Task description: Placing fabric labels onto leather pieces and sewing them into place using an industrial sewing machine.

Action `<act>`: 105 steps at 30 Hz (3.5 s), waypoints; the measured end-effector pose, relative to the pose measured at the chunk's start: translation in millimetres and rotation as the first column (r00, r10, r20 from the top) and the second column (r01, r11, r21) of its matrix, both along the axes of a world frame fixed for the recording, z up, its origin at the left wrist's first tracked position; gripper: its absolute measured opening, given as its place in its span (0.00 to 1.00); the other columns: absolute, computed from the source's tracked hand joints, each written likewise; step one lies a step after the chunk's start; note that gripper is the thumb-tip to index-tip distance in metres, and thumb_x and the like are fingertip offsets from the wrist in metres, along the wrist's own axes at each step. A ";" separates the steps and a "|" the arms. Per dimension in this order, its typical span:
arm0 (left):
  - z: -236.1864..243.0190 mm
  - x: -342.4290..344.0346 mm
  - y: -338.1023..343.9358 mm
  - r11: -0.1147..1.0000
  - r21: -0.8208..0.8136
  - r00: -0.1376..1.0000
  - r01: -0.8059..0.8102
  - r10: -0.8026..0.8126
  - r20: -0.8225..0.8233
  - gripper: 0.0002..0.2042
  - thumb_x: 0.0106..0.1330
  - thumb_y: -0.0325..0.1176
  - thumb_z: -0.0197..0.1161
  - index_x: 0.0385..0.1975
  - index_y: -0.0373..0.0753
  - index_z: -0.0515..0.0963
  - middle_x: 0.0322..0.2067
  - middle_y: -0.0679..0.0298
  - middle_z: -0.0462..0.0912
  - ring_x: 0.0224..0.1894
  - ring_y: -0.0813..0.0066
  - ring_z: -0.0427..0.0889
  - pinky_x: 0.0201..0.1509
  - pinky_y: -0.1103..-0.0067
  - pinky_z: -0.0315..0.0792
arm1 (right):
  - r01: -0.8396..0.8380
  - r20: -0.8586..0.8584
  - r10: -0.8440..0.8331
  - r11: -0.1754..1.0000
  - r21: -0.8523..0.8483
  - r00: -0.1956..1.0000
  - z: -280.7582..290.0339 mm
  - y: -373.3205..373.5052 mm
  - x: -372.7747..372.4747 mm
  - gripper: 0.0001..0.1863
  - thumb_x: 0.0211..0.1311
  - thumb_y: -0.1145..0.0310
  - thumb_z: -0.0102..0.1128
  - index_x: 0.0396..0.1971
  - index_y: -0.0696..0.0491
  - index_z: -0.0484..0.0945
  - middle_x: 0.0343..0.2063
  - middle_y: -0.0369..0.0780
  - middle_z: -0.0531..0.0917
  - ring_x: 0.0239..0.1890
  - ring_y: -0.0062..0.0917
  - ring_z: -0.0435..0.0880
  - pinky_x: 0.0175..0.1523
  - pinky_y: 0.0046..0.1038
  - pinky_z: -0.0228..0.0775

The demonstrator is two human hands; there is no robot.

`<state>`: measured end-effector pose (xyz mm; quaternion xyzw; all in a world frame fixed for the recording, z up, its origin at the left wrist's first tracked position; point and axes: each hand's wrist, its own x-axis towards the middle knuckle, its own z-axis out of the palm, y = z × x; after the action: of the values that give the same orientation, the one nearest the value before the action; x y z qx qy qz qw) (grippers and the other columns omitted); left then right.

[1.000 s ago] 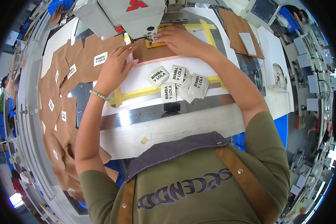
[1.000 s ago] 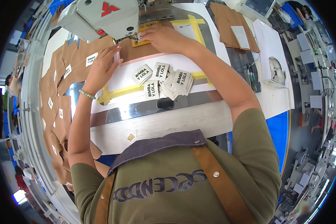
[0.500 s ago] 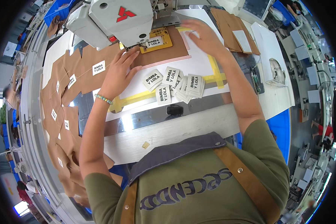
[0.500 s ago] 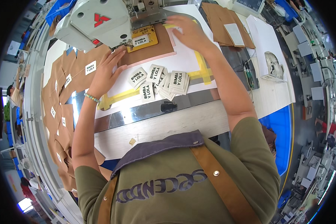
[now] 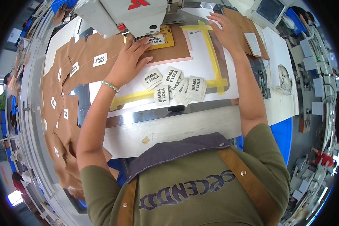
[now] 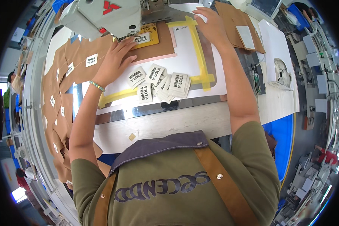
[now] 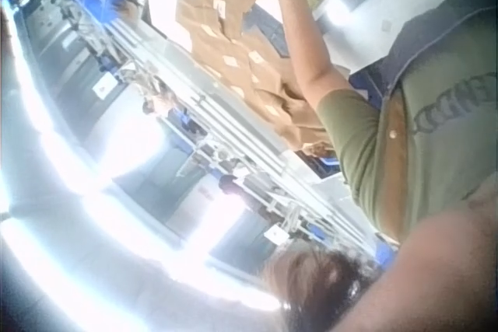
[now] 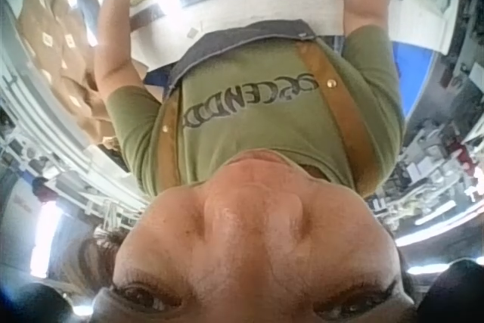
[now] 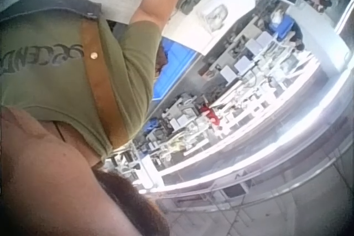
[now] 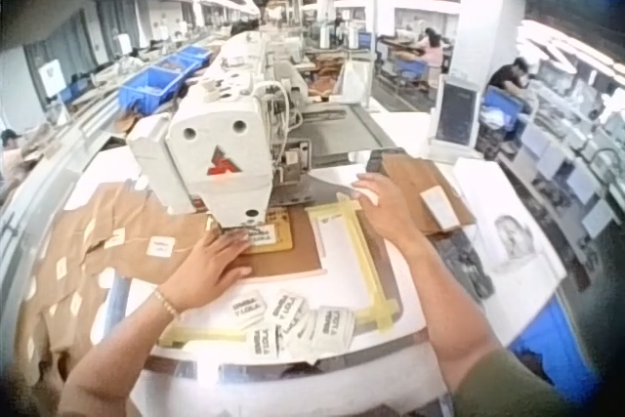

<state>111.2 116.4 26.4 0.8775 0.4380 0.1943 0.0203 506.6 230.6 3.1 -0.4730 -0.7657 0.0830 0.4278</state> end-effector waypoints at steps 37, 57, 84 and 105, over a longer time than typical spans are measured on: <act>-0.8 20.1 21.0 0.995 -0.104 0.999 0.010 -0.014 -0.040 0.19 0.78 0.46 0.65 0.63 0.47 0.85 0.71 0.68 0.79 0.75 0.52 0.70 0.78 0.58 0.65 | 0.005 0.101 0.001 0.998 -0.057 0.995 -8.4 11.8 19.3 0.14 0.77 0.65 0.64 0.56 0.49 0.89 0.64 0.38 0.86 0.66 0.32 0.84 0.70 0.33 0.75; 13.7 2.4 -0.3 0.989 -0.049 0.966 -0.139 0.146 0.214 0.21 0.70 0.39 0.74 0.56 0.32 0.82 0.62 0.53 0.81 0.65 0.45 0.79 0.66 0.63 0.77 | -0.411 0.283 0.423 0.906 -0.106 0.861 26.4 -64.7 -37.9 0.17 0.76 0.63 0.65 0.58 0.50 0.88 0.63 0.39 0.86 0.66 0.36 0.83 0.71 0.37 0.75; -2.3 18.1 -8.2 0.996 0.058 0.969 -0.074 0.058 0.242 0.10 0.71 0.30 0.71 0.47 0.38 0.92 0.57 0.61 0.90 0.60 0.56 0.83 0.67 0.66 0.79 | -0.405 0.617 0.234 0.902 0.152 0.752 36.7 -107.2 -60.7 0.07 0.63 0.65 0.70 0.35 0.51 0.83 0.36 0.38 0.83 0.43 0.34 0.84 0.46 0.36 0.78; -20.3 -192.4 -50.2 0.932 0.199 0.940 -0.304 0.328 -0.099 0.11 0.76 0.25 0.62 0.50 0.33 0.89 0.60 0.60 0.89 0.66 0.59 0.85 0.70 0.67 0.80 | -0.296 0.523 0.247 0.955 0.012 0.816 48.9 -126.7 14.1 0.10 0.69 0.66 0.70 0.44 0.54 0.89 0.47 0.37 0.90 0.51 0.35 0.87 0.53 0.36 0.82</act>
<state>-81.2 66.2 6.1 0.8045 0.5545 0.1762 -0.1195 520.7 103.9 51.9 -0.3434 -0.9147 -0.0223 0.2119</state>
